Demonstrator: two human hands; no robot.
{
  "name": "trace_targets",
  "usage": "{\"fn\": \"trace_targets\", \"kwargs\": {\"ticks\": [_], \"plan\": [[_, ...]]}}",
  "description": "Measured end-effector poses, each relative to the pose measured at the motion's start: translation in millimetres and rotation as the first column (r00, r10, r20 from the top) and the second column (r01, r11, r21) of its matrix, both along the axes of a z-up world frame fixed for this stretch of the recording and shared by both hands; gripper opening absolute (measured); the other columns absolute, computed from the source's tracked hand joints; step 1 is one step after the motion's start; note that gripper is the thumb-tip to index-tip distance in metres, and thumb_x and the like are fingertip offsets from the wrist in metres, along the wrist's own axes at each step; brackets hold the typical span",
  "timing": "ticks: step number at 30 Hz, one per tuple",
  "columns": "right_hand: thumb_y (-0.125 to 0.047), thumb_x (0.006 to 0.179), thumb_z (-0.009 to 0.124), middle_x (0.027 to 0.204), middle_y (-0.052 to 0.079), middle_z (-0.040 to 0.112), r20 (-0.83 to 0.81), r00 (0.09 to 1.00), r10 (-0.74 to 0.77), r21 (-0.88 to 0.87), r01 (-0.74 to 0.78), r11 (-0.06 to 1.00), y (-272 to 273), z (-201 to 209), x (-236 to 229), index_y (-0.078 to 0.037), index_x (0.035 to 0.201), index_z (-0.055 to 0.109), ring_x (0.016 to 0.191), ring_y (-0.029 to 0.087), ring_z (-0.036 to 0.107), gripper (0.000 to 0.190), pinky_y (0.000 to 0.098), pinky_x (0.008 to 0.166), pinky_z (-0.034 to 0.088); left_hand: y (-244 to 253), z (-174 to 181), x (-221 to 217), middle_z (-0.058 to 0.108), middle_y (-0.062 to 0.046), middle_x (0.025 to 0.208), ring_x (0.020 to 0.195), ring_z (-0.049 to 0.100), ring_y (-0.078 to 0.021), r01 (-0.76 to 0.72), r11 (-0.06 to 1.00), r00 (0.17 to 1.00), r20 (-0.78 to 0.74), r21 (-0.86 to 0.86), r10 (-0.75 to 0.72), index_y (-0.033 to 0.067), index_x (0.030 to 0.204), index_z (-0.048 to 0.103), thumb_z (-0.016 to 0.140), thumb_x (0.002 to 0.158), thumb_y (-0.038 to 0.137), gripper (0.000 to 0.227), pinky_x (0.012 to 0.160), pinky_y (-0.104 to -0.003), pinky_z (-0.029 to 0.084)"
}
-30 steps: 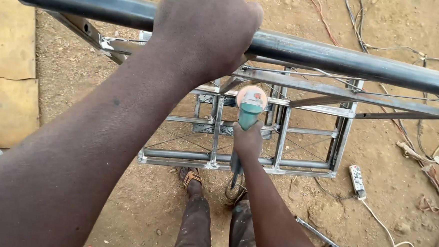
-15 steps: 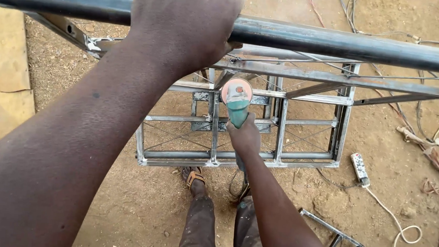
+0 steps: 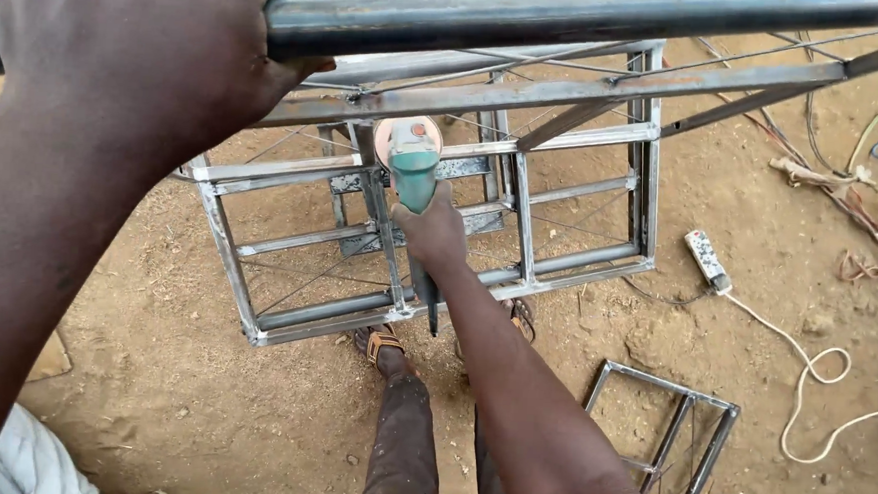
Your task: Smoothing out weld beads on a metal frame using a portable angle grinder
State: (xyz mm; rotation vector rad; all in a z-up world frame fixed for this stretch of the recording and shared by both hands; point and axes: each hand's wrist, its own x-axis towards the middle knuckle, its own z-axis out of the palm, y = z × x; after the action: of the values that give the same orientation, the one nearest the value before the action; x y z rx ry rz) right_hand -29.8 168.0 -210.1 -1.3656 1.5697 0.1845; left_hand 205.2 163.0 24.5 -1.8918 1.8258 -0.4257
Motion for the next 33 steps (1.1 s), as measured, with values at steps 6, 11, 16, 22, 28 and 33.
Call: {"fn": "trace_targets", "kwargs": {"ticks": [6, 11, 16, 22, 28, 33], "plan": [[-0.032, 0.091, 0.079, 0.095, 0.006, 0.069, -0.047, 0.992, 0.117, 0.005, -0.117, 0.993, -6, 5, 0, -0.013, 0.122, 0.043, 0.079, 0.023, 0.069, 0.051, 0.0366, 0.066, 0.059, -5, 2, 2, 0.072, 0.005, 0.072, 0.063, 0.078, -0.0251, -0.094, 0.994, 0.993, -0.071, 0.061, 0.098, 0.0386, 0.09, 0.067, 0.036, 0.116, 0.099, 0.073, 0.051, -0.037, 0.054], [-0.027, 0.096, 0.071, 0.107, 0.008, 0.07, -0.04, 0.996, 0.078, 0.035, -0.077, 0.996, -3, 23, 3, -0.011, 0.128, 0.044, 0.09, 0.025, 0.071, 0.046, 0.0407, 0.074, 0.061, -2, -1, 3, 0.075, 0.002, 0.078, 0.067, 0.079, -0.0328, -0.118, 0.99, 0.988, -0.095, 0.078, 0.125, 0.0334, 0.096, 0.067, 0.042, 0.112, 0.096, 0.07, 0.057, -0.043, 0.058], [-0.022, 0.095, 0.072, 0.111, 0.008, 0.07, -0.015, 1.0, 0.01, 0.085, -0.009, 0.996, -1, 38, -3, -0.011, 0.126, 0.046, 0.094, 0.026, 0.07, 0.042, 0.04, 0.075, 0.061, -5, 0, 2, 0.075, 0.001, 0.079, 0.066, 0.077, -0.0349, -0.143, 0.985, 0.98, -0.125, 0.098, 0.155, 0.0306, 0.093, 0.067, 0.045, 0.11, 0.093, 0.068, 0.059, -0.045, 0.056], [-0.031, 0.095, 0.07, 0.103, 0.008, 0.072, 0.007, 1.0, 0.015, 0.055, -0.015, 0.998, 5, 0, -13, -0.014, 0.12, 0.04, 0.087, 0.028, 0.073, 0.042, 0.0408, 0.071, 0.062, -5, 0, 5, 0.071, 0.004, 0.075, 0.063, 0.075, -0.0297, -0.116, 0.992, 0.988, -0.1, 0.047, 0.12, 0.0345, 0.089, 0.065, 0.046, 0.114, 0.095, 0.068, 0.056, -0.042, 0.055], [-0.039, 0.092, 0.071, 0.107, 0.01, 0.072, -0.006, 0.996, 0.093, 0.035, -0.092, 0.995, 8, -18, -25, -0.013, 0.128, 0.041, 0.093, 0.032, 0.072, 0.053, 0.0458, 0.077, 0.06, -7, -1, 11, 0.067, 0.008, 0.076, 0.068, 0.069, -0.0171, 0.006, 1.0, 1.0, 0.002, 0.027, -0.006, 0.0366, 0.09, 0.067, 0.049, 0.113, 0.096, 0.066, 0.051, -0.033, 0.049], [-0.034, 0.093, 0.073, 0.102, 0.008, 0.07, 0.06, 0.998, 0.016, 0.075, -0.021, 0.997, 4, -13, -24, -0.015, 0.122, 0.041, 0.087, 0.028, 0.072, 0.047, 0.0423, 0.073, 0.062, -7, 0, 7, 0.064, 0.008, 0.071, 0.061, 0.068, -0.0167, -0.059, 0.996, 0.998, -0.015, 0.069, 0.06, 0.0354, 0.086, 0.065, 0.049, 0.115, 0.096, 0.069, 0.045, -0.031, 0.047]]}}
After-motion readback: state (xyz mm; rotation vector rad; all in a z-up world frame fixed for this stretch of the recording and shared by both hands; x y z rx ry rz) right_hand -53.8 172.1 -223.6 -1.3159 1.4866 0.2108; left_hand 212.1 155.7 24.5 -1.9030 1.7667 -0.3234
